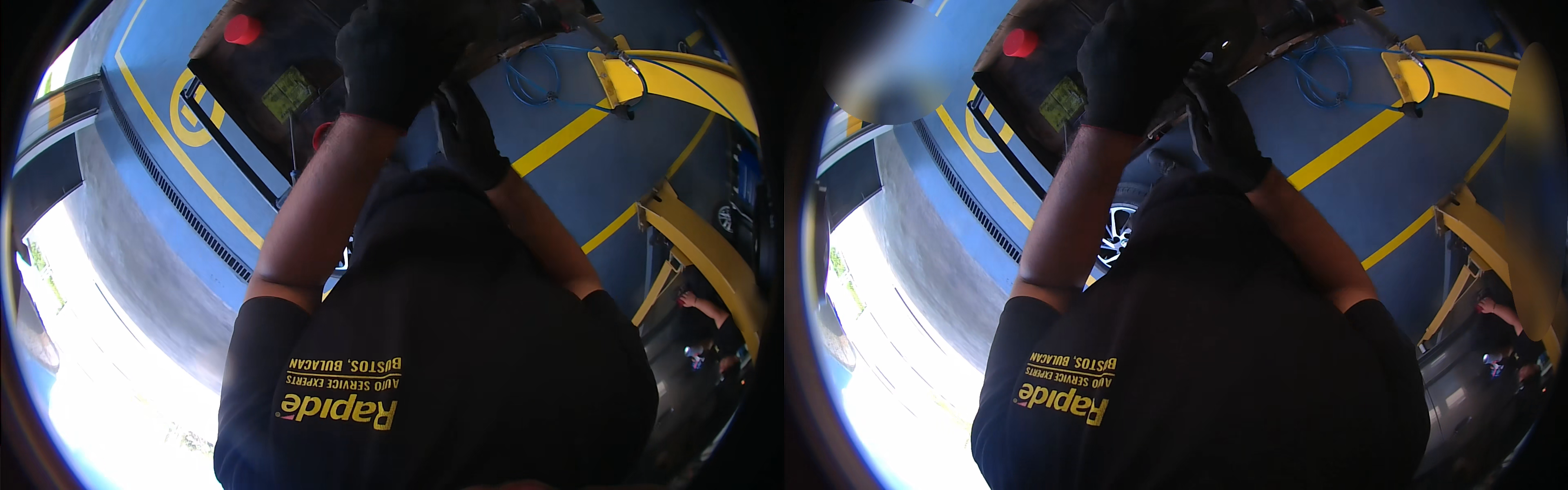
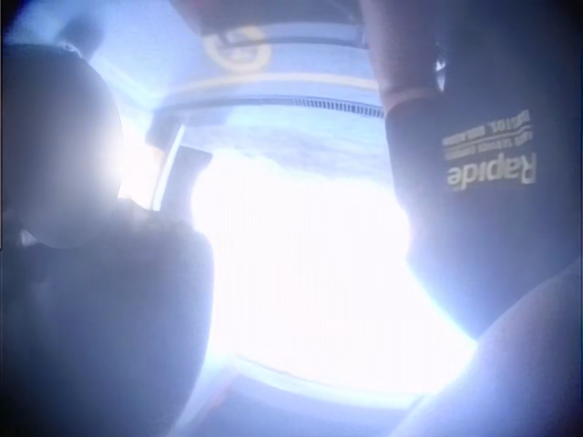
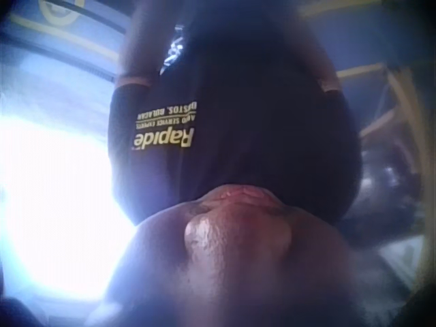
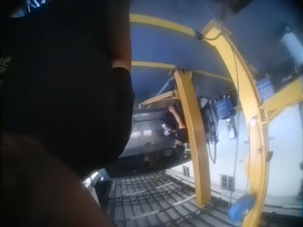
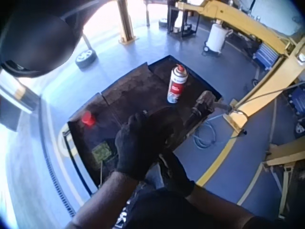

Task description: The person removes a brake drum from a vehicle's wheel hub, cleans it with a spray and a cloth, and then reinstalls it. The person also wipes the wheel hub and surrounding components with a cloth.

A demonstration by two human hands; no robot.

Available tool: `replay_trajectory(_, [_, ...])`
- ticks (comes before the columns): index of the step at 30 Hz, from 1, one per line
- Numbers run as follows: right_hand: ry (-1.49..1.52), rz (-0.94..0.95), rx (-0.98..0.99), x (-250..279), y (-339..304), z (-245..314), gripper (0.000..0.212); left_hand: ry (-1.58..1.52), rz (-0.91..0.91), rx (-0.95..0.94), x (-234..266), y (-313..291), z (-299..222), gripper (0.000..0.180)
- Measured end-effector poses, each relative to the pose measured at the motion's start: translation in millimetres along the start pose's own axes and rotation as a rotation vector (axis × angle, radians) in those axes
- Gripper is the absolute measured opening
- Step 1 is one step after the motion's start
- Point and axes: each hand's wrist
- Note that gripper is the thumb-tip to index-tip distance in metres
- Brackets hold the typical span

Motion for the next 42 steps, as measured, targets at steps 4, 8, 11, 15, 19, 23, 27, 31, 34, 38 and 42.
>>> replay_trajectory(4, [-0.215,0.092,0.067,8.5,16.3,-8.4,0.043,-0.033,0.032,-0.098,7.0,0.8,17.6,0.032])
replay_trajectory(8, [-0.174,-0.132,0.079,-25.2,22.2,-14.2,0.037,-0.083,0.179,0.032,16.1,-3.6,15.3,0.038])
replay_trajectory(11, [1.435,-0.059,-0.339,-3.2,19.4,-21.4,0.041,-0.09,-0.096,0.017,-21.7,-12.5,37.4,0.047])
replay_trajectory(15, [1.351,0.028,-0.302,25.8,2.3,13.1,0.047,0.041,0.088,-0.034,-8.2,-17.1,40.4,0.051])
replay_trajectory(19, [1.608,-0.049,-0.237,85.2,-42.0,8.3,0.049,0.066,0.179,-0.183,-9.6,-20.3,91.7,0.054])
replay_trajectory(23, [0.631,-0.156,-0.386,117.2,-51.3,3.9,0.042,-0.35,0.247,-0.308,-5.2,-19.0,159.3,0.07])
replay_trajectory(27, [0.025,-0.037,-0.098,83.7,9.2,-33.1,0.041,-0.498,0.465,-0.234,13.0,-15.8,194.2,0.086])
replay_trajectory(31, [0.162,-0.088,0.1,15.2,40.0,-59.2,0.04,-0.479,0.553,-0.155,25.7,-14.5,198.1,0.091])
replay_trajectory(34, [0.283,-0.115,0.066,3.0,38.0,-47.9,0.043,-0.566,0.482,-0.103,25.9,-21.2,193.4,0.091])
replay_trajectory(38, [0.387,-0.126,0.016,2.3,61.6,-8.0,0.046,-1.282,-0.015,0.214,10.4,-48.1,129.2,0.076])
replay_trajectory(42, [0.505,0.084,0.132,-18.6,66.2,33.4,0.04,-1.169,-0.048,0.321,7.4,-36.5,133.1,0.052])
Point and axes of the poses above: each hand's wrist, its own y-axis towards the middle knuckle, its own x-axis out of the back of the hand, z = x × y, and after that the axes turned 15 degrees about z, right-handed
